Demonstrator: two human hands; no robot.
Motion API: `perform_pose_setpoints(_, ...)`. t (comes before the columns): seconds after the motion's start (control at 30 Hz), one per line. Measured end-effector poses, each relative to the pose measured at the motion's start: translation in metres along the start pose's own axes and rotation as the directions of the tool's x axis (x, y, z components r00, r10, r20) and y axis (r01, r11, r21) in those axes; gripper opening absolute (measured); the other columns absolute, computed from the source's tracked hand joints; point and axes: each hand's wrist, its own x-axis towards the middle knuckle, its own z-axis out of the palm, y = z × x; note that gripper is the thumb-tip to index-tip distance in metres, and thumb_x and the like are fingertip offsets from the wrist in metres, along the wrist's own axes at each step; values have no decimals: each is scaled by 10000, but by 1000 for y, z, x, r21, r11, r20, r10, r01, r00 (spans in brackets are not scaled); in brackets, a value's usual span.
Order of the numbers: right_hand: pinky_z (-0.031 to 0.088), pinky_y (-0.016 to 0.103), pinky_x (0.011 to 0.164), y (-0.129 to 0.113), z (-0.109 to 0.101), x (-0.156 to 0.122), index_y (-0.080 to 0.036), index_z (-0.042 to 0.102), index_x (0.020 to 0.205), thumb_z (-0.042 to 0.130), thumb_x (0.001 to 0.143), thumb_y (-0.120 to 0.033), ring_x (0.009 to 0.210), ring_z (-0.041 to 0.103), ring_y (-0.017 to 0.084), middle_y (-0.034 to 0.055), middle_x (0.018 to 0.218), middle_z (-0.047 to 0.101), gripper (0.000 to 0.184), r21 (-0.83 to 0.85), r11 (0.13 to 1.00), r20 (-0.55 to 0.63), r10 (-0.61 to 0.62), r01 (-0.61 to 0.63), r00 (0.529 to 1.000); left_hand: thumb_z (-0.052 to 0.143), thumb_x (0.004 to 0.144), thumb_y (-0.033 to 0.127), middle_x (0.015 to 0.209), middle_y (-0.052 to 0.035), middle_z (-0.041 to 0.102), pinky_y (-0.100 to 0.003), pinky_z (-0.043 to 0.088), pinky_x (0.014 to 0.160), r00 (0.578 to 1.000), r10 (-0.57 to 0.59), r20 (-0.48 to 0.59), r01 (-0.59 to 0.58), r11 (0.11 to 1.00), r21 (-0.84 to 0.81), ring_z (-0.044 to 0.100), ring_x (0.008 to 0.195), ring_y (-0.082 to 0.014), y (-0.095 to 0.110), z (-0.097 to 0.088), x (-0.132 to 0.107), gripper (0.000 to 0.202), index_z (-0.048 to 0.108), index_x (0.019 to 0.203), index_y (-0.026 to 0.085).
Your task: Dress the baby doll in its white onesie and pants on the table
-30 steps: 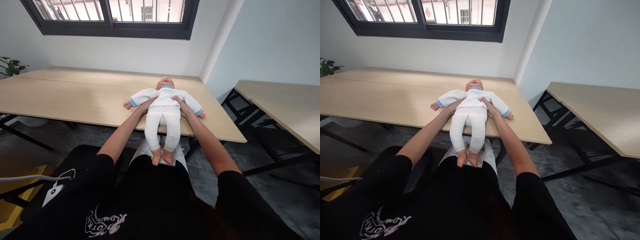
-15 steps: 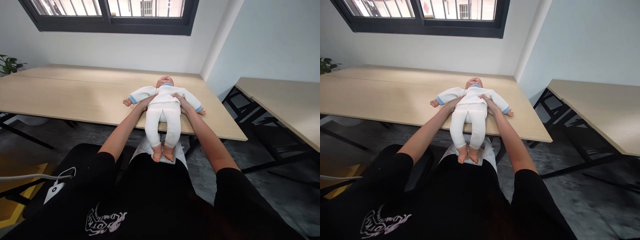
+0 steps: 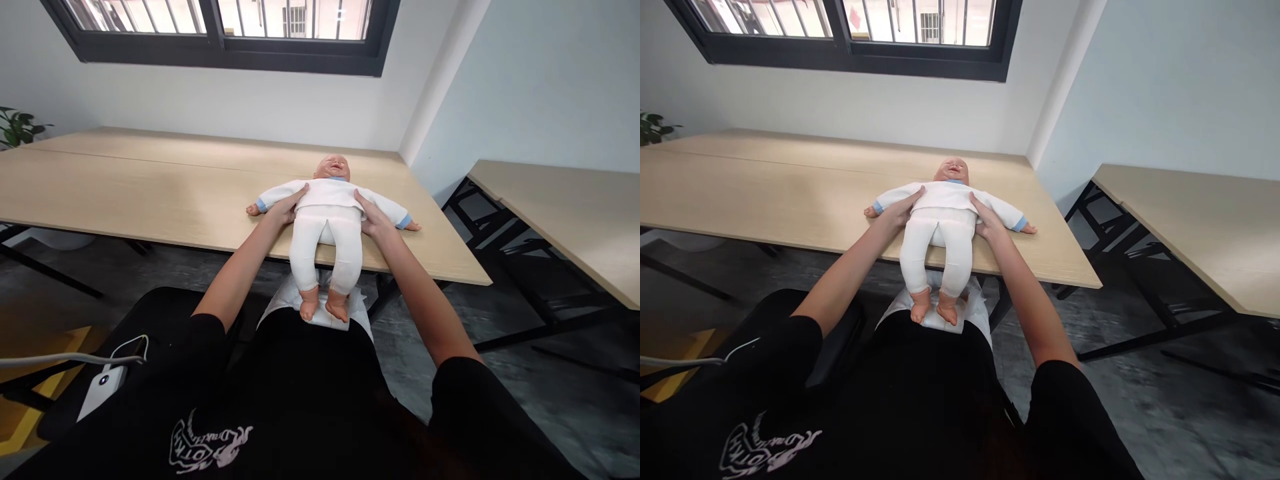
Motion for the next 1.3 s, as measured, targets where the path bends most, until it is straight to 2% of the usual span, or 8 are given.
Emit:
perform_pose_setpoints(0.13,527,375,1177,5,-10,-35,-186,637,1196,725,942,-388,1302,656,217,84,1318,714,337,10,996,88,-87,87,992,723,937,555,904,-127,760,-425,561,1033,998,42,50,-41,999,-29,694,1099,-304,-6,0,-32,492,684,1140,108)
perform_pose_setpoints(0.37,478,387,1233,2,-11,-65,-196,591,1167,855,729,-251,1436,557,267,120,1488,602,514,-76,993,60,-86,90,995,930,735,349,1072,-140,750,-413,589,1023,983,102,151,-106,994,21,717,1151,-322,-3,-2,-81,534,639,1131,141)
perform_pose_setpoints(0.6,472,451,1231,5,-13,-59,-177,617,1189,879,701,-290,1359,617,287,131,1410,657,566,-135,982,62,-125,133,990,1005,617,284,1168,-131,708,-394,583,1006,988,146,-41,-145,989,40,697,1161,-293,-12,4,-76,711,529,1131,166)
perform_pose_setpoints(0.73,492,514,1200,11,-18,-54,-172,646,1158,920,663,-403,1247,676,303,128,1277,718,611,-238,957,46,-160,166,986,1013,620,327,993,-53,656,-351,577,838,965,144,-218,-111,981,156,689,918,-223,-17,10,-77,740,446,1078,202)
perform_pose_setpoints(0.83,528,563,1144,13,-21,-49,-184,637,1116,939,618,-463,1174,696,330,123,1212,734,645,-297,939,-18,-184,171,983,1002,643,342,893,14,567,-290,521,746,946,166,-278,-104,969,225,607,779,-155,-17,14,-78,717,398,1011,228)
perform_pose_setpoints(1.03,517,561,1143,16,-24,-38,-195,610,1145,928,644,-513,1145,672,324,132,1261,698,673,-441,858,-20,-303,263,953,902,741,252,845,21,504,-254,436,713,943,254,-216,-171,924,341,497,737,-129,-9,16,-73,506,428,912,215)
perform_pose_setpoints(1.17,513,538,1136,20,-27,-27,-198,561,1133,937,631,-536,1163,642,318,131,1235,677,713,-497,834,-99,-330,241,939,864,758,248,842,4,548,-277,445,736,958,241,-156,-181,929,323,507,746,-148,-7,17,-69,415,473,895,212)
perform_pose_setpoints(1.3,531,508,1099,22,-32,-19,-215,512,1124,914,634,-594,1136,636,310,114,1148,661,738,-514,834,-166,-327,202,930,845,793,236,803,18,519,-280,443,716,953,228,-199,-165,943,289,481,687,-131,-9,18,-65,394,463,885,213)
